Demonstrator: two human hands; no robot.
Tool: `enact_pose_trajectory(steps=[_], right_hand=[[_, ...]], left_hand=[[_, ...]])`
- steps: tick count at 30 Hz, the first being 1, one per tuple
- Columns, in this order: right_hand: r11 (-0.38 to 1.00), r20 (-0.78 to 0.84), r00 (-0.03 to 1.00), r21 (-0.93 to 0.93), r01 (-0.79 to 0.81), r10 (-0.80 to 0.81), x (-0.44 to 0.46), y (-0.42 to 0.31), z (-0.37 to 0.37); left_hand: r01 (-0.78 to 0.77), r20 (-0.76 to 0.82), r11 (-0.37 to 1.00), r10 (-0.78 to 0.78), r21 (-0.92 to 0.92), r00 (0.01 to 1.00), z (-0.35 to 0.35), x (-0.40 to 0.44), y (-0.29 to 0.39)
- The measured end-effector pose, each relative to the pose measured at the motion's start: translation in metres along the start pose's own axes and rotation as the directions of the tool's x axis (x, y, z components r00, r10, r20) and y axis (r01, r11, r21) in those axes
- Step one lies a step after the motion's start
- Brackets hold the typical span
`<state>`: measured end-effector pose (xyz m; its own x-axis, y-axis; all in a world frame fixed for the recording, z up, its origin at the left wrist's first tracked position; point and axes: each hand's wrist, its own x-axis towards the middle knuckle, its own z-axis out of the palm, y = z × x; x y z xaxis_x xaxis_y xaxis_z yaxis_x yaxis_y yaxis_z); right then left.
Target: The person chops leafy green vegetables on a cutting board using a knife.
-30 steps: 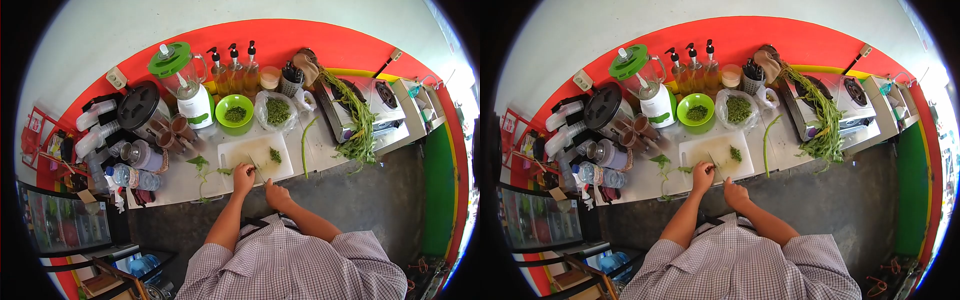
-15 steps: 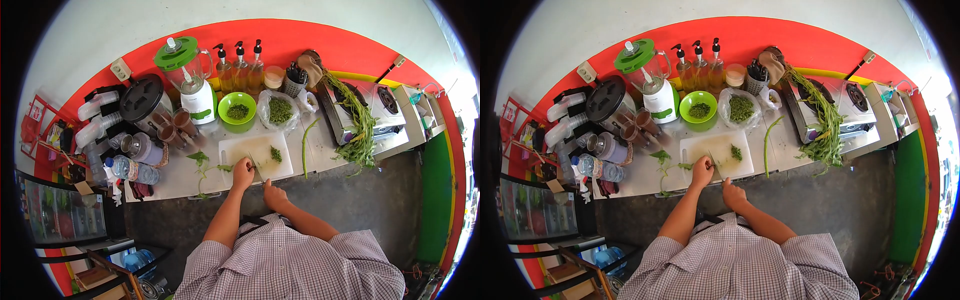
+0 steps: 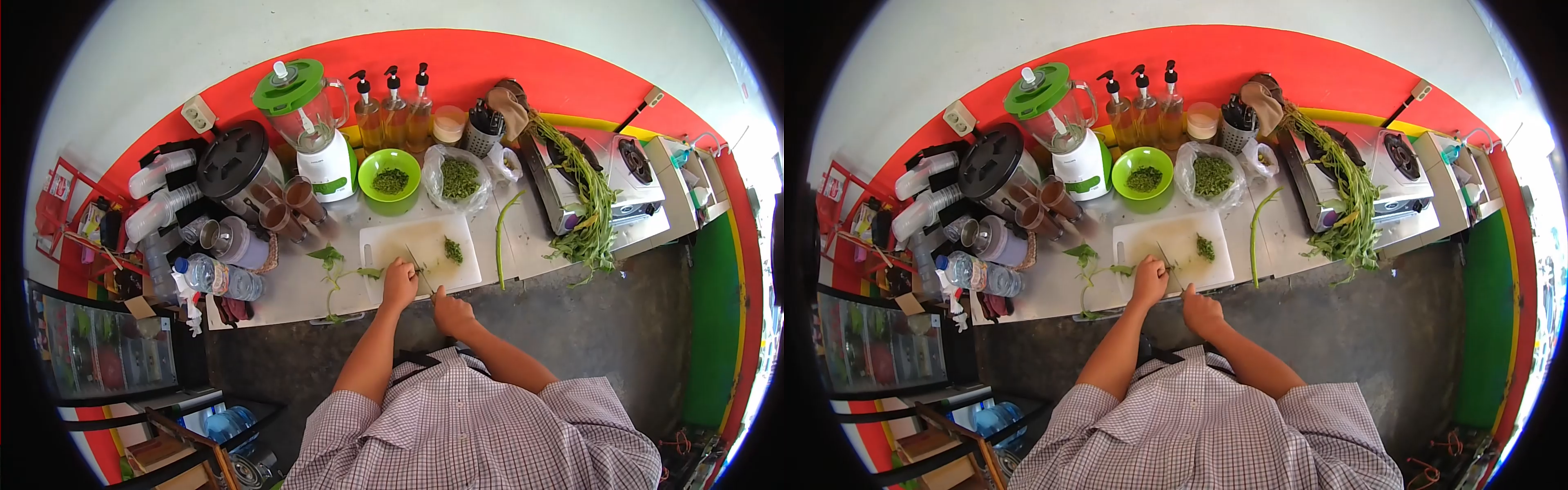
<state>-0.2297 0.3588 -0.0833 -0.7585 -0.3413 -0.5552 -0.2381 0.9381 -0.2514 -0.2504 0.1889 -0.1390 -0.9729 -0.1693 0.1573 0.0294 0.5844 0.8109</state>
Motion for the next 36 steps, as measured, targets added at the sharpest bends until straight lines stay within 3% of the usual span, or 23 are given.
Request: enact_pose_trajectory(steps=[5, 8, 13, 16, 23, 25, 31, 36], right_hand=[[1.000, -0.011, 1.000, 0.009, -0.028, 0.028, 0.004, -0.002, 0.018], [1.000, 0.001, 1.000, -0.029, 0.010, -0.010, 0.008, -0.001, 0.008], [0.998, -0.008, 1.000, -0.063, 0.001, -0.001, 0.002, -0.006, 0.014], [0.999, -0.032, 0.999, -0.043, -0.011, 0.010, 0.004, -0.006, 0.018], [1.000, -0.038, 0.999, 0.000, -0.009, 0.009, 0.004, -0.009, 0.019], [1.000, -0.062, 0.998, -0.003, -0.021, 0.020, 0.003, -0.012, 0.019], [1.000, -0.034, 0.999, -0.006, 0.013, -0.013, 0.009, -0.008, 0.004], [0.998, -0.042, 0.999, 0.051, -0.030, 0.033, 0.006, -0.008, 0.017]], left_hand=[[-0.004, -0.033, 1.000, 0.004, 0.000, 0.999, 0.001, 0.000, 0.003], [0.067, -0.045, 0.992, -0.072, -0.105, 0.996, 0.000, -0.004, 0.006], [0.007, -0.067, 1.000, -0.006, 0.024, 0.998, 0.002, -0.013, 0.002], [-0.067, -0.162, 0.997, 0.070, 0.026, 0.984, 0.002, -0.019, 0.004], [-0.040, -0.190, 0.999, 0.035, -0.023, 0.981, 0.003, -0.021, -0.006], [-0.149, -0.278, 0.974, 0.193, 0.173, 0.941, 0.003, -0.026, -0.004], [-0.170, -0.190, 0.978, 0.190, 0.117, 0.963, 0.003, -0.028, -0.012], [-0.198, -0.225, 0.975, 0.216, 0.101, 0.950, 0.004, -0.027, -0.013]])
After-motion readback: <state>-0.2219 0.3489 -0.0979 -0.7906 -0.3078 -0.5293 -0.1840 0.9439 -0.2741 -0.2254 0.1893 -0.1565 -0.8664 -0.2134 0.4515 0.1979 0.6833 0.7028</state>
